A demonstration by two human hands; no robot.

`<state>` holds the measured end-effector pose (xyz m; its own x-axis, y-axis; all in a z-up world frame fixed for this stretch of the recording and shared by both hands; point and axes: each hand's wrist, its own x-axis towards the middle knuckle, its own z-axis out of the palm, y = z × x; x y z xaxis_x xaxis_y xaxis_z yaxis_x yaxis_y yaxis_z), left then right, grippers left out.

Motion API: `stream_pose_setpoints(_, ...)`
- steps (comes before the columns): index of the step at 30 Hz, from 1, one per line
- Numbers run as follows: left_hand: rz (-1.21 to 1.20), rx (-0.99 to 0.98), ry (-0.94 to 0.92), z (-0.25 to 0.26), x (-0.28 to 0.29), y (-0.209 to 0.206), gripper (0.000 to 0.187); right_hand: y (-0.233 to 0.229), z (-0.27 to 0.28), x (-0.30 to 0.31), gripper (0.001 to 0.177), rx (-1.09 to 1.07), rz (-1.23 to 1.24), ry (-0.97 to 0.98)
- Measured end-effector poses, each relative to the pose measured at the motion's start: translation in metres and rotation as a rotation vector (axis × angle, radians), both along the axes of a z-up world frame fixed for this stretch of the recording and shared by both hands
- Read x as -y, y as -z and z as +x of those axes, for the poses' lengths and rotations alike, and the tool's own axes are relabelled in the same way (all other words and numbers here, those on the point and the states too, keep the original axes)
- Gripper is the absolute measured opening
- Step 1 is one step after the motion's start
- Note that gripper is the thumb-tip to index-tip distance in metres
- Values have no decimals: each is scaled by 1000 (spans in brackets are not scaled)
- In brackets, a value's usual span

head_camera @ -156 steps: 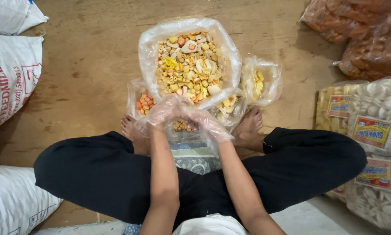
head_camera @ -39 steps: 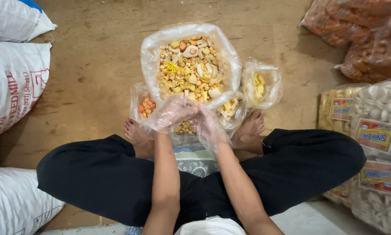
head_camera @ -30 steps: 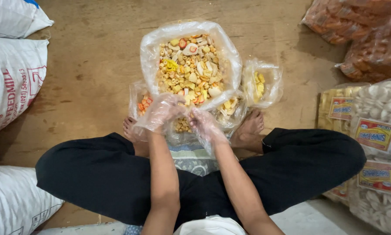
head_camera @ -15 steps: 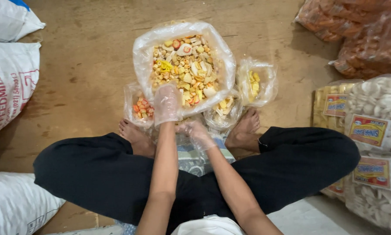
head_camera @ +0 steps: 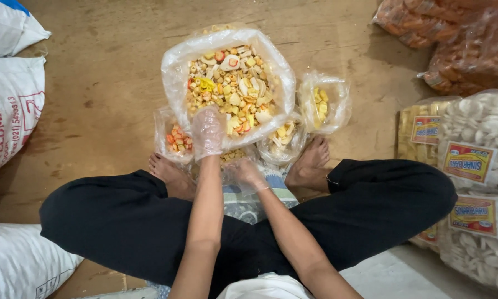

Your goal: The person sits cross-legged on the floor and uses gloved hands to sort mixed snack pieces from a large plastic bag into smaller clear plastic bags. The person repeatedly scoops snacks and distributes them into separate bags placed around the main container.

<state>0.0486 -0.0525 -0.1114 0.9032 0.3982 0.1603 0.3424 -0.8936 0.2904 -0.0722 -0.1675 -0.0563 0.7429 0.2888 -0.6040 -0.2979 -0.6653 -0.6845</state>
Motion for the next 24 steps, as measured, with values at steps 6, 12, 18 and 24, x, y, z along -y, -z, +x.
stream_pose_setpoints(6, -413, -381, 36, -1, -6, -37, 22, -12, 7, 0, 38, 10, -149, -104)
stream_pose_setpoints(12, -120, -17, 457, -18, -23, -50, 14, -117, 34, 19, 47, -89, -122, -269)
stream_pose_setpoints(18, -1422, -319, 64, -23, -9, -176, 26, -145, 55, 18, 32, -193, 409, 297)
stream_pose_setpoints(24, -1223, -343, 403, -33, -5, -223, 20, -121, 47, 35, 60, -318, 895, 672)
